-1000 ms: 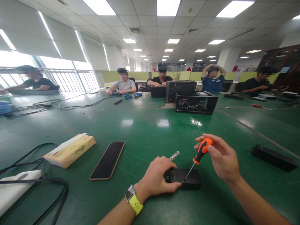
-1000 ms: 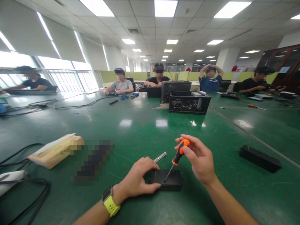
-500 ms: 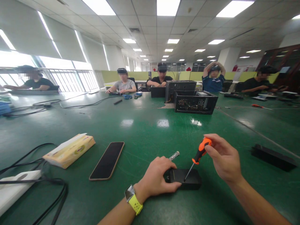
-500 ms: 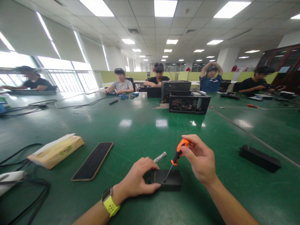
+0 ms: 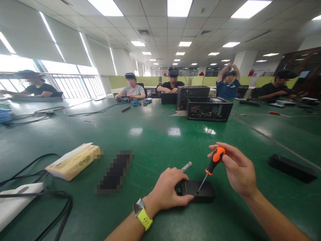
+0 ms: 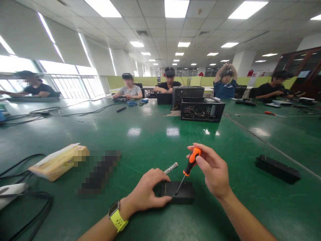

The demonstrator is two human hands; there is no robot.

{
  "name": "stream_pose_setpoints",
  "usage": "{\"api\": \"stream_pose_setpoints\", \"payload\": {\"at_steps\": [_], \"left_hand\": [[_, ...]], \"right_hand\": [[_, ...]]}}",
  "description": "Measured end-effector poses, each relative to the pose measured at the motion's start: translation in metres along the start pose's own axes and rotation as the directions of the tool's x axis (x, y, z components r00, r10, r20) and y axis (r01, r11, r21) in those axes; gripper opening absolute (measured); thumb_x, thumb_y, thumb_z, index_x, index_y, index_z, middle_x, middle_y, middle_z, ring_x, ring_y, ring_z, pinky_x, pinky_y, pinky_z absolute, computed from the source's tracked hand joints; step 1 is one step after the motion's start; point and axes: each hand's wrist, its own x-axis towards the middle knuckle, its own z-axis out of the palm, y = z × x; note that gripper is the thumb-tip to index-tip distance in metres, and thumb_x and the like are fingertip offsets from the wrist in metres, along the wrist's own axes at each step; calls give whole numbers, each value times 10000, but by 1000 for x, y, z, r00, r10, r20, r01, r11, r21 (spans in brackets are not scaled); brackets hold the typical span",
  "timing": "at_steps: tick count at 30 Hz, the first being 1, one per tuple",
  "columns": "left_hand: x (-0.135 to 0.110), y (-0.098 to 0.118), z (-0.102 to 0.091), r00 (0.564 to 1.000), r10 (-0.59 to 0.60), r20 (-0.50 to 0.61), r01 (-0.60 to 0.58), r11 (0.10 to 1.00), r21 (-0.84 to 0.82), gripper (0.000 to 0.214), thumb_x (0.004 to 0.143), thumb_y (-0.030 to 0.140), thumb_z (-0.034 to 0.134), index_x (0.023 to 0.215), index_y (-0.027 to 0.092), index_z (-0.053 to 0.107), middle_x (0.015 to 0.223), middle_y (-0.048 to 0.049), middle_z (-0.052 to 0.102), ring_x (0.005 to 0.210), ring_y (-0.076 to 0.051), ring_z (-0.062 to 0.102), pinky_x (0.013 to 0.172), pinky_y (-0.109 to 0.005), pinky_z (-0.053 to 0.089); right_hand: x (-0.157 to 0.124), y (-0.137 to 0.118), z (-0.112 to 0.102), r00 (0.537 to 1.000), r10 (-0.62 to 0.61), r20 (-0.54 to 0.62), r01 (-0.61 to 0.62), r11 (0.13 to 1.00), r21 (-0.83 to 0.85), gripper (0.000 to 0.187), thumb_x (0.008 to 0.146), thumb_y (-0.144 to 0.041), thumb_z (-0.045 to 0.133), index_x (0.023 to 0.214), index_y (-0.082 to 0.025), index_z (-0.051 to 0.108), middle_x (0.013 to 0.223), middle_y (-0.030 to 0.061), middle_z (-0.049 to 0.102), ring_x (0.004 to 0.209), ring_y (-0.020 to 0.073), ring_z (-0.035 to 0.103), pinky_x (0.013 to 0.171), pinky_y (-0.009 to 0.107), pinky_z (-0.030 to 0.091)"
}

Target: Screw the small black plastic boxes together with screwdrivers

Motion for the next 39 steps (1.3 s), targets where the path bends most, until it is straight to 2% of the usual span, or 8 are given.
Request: {"api": "stream_pose_setpoints", "payload": {"at_steps": [3, 8, 13, 18, 23, 28, 33, 39], "left_hand": [[0, 0, 0, 1000, 0, -3, 0, 1000, -2, 391, 674, 391, 792, 983, 204, 643, 902, -33, 681, 829, -225, 608, 764, -326, 436], [-1, -2, 1, 1000, -2, 2, 2, 1000, 3, 385, 676, 380, 793, 981, 200, 642, 901, -34, 680, 830, -227, 605, 768, -327, 432], [0, -2, 1, 1000, 2, 4, -2, 1000, 4, 390, 684, 386, 788, 995, 206, 639, 910, -33, 687, 833, -227, 608, 765, -325, 432], [0, -2, 1, 1000, 1, 2, -1, 1000, 4, 397, 675, 380, 795, 995, 202, 640, 913, -35, 689, 834, -227, 614, 765, -325, 440], [0, -1, 0, 1000, 0, -2, 0, 1000, 10, 399, 669, 382, 798, 992, 202, 646, 900, -37, 690, 826, -229, 616, 759, -327, 445], [0, -1, 0, 1000, 1, -4, -1, 1000, 7, 394, 671, 378, 796, 990, 203, 645, 904, -37, 686, 828, -228, 611, 767, -330, 446], [0, -2, 2, 1000, 9, -4, -9, 1000, 4, 392, 680, 398, 787, 991, 206, 644, 893, -34, 687, 816, -223, 609, 757, -324, 444], [1, -1, 0, 1000, 5, -4, -5, 1000, 10, 385, 664, 380, 795, 970, 199, 647, 896, -34, 690, 821, -222, 613, 761, -322, 442]], "right_hand": [[0, 0, -1, 999, -44, -24, 43, 998, -39, 290, 814, -210, 719, 1091, -294, 731, 993, 24, 696, 817, 154, 668, 709, 266, 593], [-1, -2, -1, 1000, 21, 1, -21, 1000, 2, 280, 895, -257, 617, 1162, -283, 694, 1076, 68, 706, 845, 206, 696, 716, 353, 604], [-1, -3, 1, 993, -116, -33, 113, 990, -86, 268, 810, -205, 715, 1068, -275, 737, 975, 39, 639, 817, 162, 631, 665, 267, 574], [-5, -3, 1, 1000, 0, -1, 0, 1000, -15, 295, 912, -250, 577, 1193, -274, 667, 1086, 77, 677, 846, 213, 676, 706, 375, 600], [-3, -6, 3, 988, -152, -33, 148, 983, -106, 267, 801, -198, 709, 1059, -263, 724, 936, 35, 630, 789, 165, 623, 669, 286, 570], [-4, -3, 0, 1000, -25, -11, 24, 999, -37, 280, 915, -266, 568, 1169, -279, 685, 1066, 72, 685, 895, 222, 674, 744, 377, 583], [-4, -1, 1, 996, -85, -9, 83, 990, -115, 319, 806, -235, 714, 1121, -284, 712, 956, 37, 669, 797, 181, 646, 671, 308, 574], [5, -4, -1, 987, -10, -163, 18, 999, 50, 290, 881, -203, 527, 1133, -277, 650, 972, 34, 642, 802, 187, 669, 710, 362, 570]]}}
